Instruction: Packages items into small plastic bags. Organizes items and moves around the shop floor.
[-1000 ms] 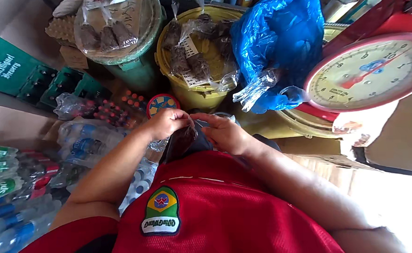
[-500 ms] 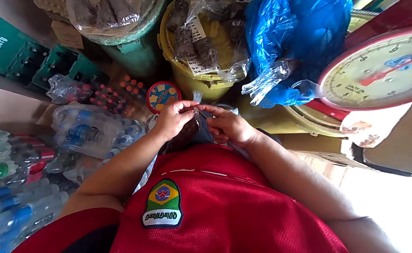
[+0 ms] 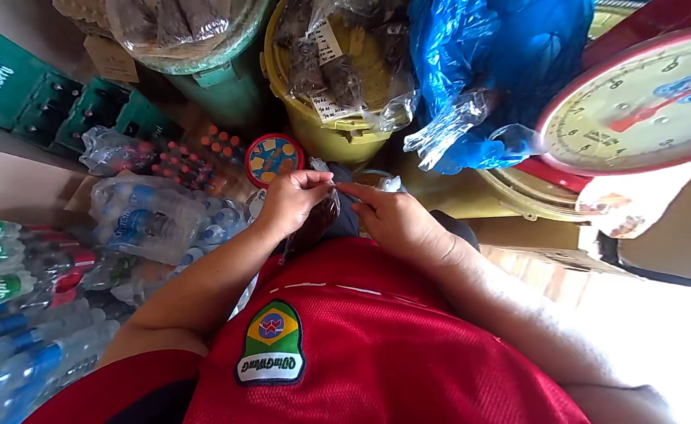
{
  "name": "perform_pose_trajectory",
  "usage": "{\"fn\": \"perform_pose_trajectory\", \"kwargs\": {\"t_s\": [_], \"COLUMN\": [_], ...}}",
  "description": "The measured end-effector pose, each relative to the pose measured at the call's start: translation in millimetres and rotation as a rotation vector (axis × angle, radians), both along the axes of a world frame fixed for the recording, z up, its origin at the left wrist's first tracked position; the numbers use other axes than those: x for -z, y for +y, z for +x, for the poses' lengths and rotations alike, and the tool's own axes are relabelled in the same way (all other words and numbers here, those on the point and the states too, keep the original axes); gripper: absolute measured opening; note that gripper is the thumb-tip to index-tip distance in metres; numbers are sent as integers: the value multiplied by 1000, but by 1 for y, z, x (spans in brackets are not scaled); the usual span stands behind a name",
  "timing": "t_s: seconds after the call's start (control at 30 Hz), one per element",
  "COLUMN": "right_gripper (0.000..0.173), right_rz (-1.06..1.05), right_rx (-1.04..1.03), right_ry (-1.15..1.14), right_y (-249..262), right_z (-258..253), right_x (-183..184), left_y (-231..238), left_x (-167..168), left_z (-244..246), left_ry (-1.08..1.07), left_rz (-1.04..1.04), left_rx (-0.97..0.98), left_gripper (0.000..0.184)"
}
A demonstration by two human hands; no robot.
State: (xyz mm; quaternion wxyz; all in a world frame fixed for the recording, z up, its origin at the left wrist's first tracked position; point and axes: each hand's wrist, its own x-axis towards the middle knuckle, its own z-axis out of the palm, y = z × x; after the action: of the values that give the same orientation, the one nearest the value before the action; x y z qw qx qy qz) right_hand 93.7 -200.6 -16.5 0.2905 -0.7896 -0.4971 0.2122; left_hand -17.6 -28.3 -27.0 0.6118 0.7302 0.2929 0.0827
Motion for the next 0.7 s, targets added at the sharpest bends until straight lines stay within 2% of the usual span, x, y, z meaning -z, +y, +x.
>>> {"fn": "perform_pose_trajectory", "kwargs": {"t_s": [0.37, 0.57, 0.7], "right_gripper": [39, 39, 44], "right_rz": [-124, -78, 6], "right_rx": [43, 98, 81], "right_ry": [31, -17, -157], "right_y": [4, 7, 9], "right_z": [-3, -9, -12], "right_x": [-6, 2, 13], "left_y": [-5, -5, -1], "left_x": [-2, -5, -7], "left_z": [-3, 0, 3], "left_ry": [-1, 33, 108], "left_rz": [132, 143, 62], "left_rx": [14, 22, 28], "left_gripper": [15, 12, 9]}}
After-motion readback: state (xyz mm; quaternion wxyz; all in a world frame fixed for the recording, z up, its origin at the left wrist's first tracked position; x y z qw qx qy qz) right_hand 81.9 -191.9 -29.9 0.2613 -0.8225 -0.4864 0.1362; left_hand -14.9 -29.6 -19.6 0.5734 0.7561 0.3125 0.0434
